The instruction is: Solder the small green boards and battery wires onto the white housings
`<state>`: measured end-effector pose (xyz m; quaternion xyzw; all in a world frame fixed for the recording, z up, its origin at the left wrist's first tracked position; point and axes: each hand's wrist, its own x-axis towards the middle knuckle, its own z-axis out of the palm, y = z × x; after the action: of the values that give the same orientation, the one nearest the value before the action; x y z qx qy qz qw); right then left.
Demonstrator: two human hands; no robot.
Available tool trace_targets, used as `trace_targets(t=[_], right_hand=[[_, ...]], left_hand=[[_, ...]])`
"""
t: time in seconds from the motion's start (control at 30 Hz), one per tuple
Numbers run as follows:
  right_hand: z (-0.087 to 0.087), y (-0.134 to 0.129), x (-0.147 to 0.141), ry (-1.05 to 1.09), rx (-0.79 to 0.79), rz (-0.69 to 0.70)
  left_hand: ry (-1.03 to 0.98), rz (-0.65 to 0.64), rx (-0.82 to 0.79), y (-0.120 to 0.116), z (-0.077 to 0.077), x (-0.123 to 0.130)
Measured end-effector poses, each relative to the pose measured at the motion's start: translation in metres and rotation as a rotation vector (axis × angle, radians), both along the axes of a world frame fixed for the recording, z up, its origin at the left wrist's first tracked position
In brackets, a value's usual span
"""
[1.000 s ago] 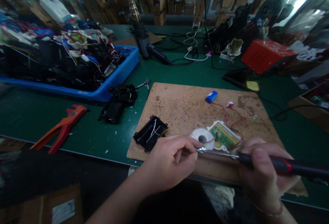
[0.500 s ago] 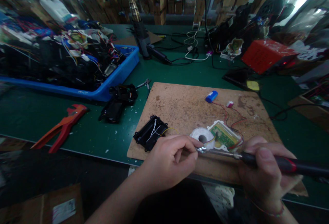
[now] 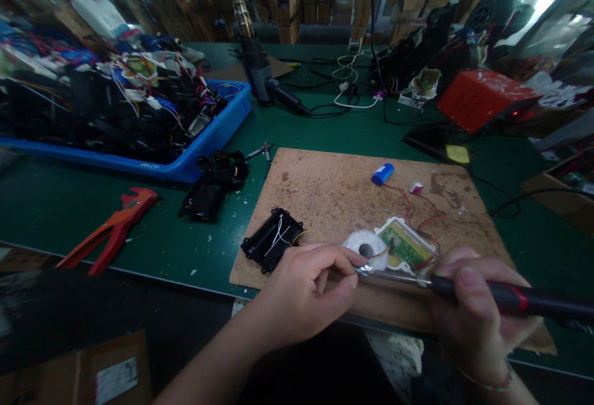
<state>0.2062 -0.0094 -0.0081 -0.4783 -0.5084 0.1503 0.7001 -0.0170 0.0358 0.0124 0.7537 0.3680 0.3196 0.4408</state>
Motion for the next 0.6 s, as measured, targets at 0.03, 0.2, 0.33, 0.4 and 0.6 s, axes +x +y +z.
trace_targets(t=[0.03,0.2,0.33,0.4,0.6], right_hand=[[-0.0001,0.0001,-0.0002,0.005,0.0,0.008],[0.0031,-0.0005,-0.0009,0.032,-0.007,-0.004],[0.0071,0.001,-0.0006,0.115,0.008,-0.064],[0.0076,0.0034,-0.0006,0.154,0.024,-0.101],[0.0031,0.0083,-0.0009,0.115,0.096,-0.225]], left_hand=[[-0.003,0.0,-0.002,0.0,-0.0001,0.0],[-0.017,0.002,0.006,0.0003,-0.0008,0.0005],[-0.023,0.011,0.006,-0.0002,-0.0008,0.0011],[-0.017,0.012,0.006,-0.0003,-0.0003,0.0013],[-0.012,0.013,-0.002,0.0008,0.0008,0.002]])
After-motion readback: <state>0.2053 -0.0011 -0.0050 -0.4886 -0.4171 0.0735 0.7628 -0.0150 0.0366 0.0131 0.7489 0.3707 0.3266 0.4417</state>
